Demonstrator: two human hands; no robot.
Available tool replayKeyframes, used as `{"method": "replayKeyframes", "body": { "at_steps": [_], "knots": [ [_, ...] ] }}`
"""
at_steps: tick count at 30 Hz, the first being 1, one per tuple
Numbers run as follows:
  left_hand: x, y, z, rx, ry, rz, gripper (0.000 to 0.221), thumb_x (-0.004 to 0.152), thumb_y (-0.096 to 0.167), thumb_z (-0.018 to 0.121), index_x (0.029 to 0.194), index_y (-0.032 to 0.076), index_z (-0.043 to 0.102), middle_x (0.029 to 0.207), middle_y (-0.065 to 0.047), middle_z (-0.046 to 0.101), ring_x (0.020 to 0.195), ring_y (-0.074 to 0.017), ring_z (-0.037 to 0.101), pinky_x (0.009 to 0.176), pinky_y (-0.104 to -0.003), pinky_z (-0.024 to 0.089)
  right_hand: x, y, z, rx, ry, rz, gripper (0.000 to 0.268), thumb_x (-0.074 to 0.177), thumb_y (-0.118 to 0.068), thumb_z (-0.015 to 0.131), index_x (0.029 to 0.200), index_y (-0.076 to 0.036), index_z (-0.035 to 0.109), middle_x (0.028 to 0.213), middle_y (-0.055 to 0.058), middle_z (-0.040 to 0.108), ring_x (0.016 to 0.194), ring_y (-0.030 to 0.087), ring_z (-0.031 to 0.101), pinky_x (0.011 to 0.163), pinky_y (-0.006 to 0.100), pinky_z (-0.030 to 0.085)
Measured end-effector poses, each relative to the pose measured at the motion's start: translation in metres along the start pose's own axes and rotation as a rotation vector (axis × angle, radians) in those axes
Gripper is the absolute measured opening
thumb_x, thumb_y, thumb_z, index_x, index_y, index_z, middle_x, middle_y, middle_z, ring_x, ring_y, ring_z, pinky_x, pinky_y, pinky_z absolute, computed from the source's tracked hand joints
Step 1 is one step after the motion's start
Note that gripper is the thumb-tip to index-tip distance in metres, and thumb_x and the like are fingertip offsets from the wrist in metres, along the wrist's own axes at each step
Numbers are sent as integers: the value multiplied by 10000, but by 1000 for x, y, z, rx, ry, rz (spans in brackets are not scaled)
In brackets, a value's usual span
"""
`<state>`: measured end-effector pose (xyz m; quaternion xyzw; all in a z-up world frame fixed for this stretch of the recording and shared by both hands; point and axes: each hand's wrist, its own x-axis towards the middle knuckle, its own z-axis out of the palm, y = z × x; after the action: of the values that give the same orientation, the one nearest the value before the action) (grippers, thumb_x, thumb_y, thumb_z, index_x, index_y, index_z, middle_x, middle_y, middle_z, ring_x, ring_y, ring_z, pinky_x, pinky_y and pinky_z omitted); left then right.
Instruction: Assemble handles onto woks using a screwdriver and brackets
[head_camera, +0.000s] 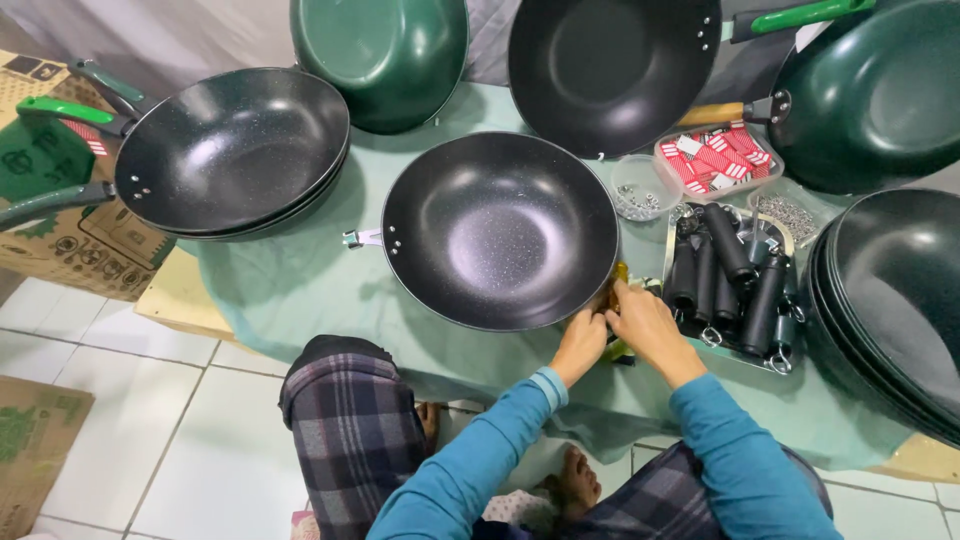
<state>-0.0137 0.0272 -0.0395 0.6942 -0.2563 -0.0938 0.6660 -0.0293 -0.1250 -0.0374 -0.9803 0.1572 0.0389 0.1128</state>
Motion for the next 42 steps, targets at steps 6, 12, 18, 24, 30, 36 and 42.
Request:
{"method": "replayKeyframes", "body": {
  "at_steps": [6,12,18,24,30,36,42],
  "knots": [
    [1,67,-28,76,-16,-376,472,1011,356,448,1349,64,603,1304,-216,645,1275,-296,584,1106,-438,440,-5,-20,-15,-154,-153,-73,401,844,-292,707,1162,-50,689,1250,185,607,1048,471,699,862,590,585],
    [-8,1,-15,66,-81,-404,529,1049,470,413,1314,54,602,1252,-259,649,1269,-327,581,1072,-477,455,9,-20,-9,-198,-206,-78,423,821,-355,692,1079,-23,740,1179,197,627,1014,460,721,873,598,574],
    [-25,50,-43,-17,-52,-369,570,1058,375,452,1432,-52,493,1421,-312,519,1377,-388,461,1164,-522,364,13,-41,-28,-262,-277,-4,388,839,-291,651,1073,-5,769,1202,186,674,1075,426,722,922,577,559],
    [-25,78,-56,-34,-89,-442,654,1021,468,492,1464,-13,466,1472,-261,493,1408,-350,435,1189,-510,345,39,-13,-5,-203,-273,12,408,838,-322,637,1059,-9,774,1195,205,711,1100,427,716,924,570,562],
    [-30,117,-72,-203,-49,-492,738,1002,485,538,1478,-68,425,1524,-278,424,1434,-348,401,1185,-476,364,48,10,-15,-141,-198,75,422,916,-402,527,1189,-188,767,1205,138,751,1147,403,705,939,573,565],
    [-53,133,-79,-615,96,-587,934,987,452,662,1512,-185,224,1601,-360,194,1495,-433,238,1182,-546,321,-1,-47,-108,-13,164,27,605,967,-161,499,1569,-156,441,1292,240,562,1103,508,656,918,629,551],
    [-51,78,-73,-852,116,-570,980,1022,476,658,1505,-213,157,1572,-414,182,1470,-505,231,1172,-548,337,31,-19,-48,-281,333,-342,522,822,-85,581,1297,-264,703,1523,46,501,1184,384,619,870,513,578]
  ]
}}
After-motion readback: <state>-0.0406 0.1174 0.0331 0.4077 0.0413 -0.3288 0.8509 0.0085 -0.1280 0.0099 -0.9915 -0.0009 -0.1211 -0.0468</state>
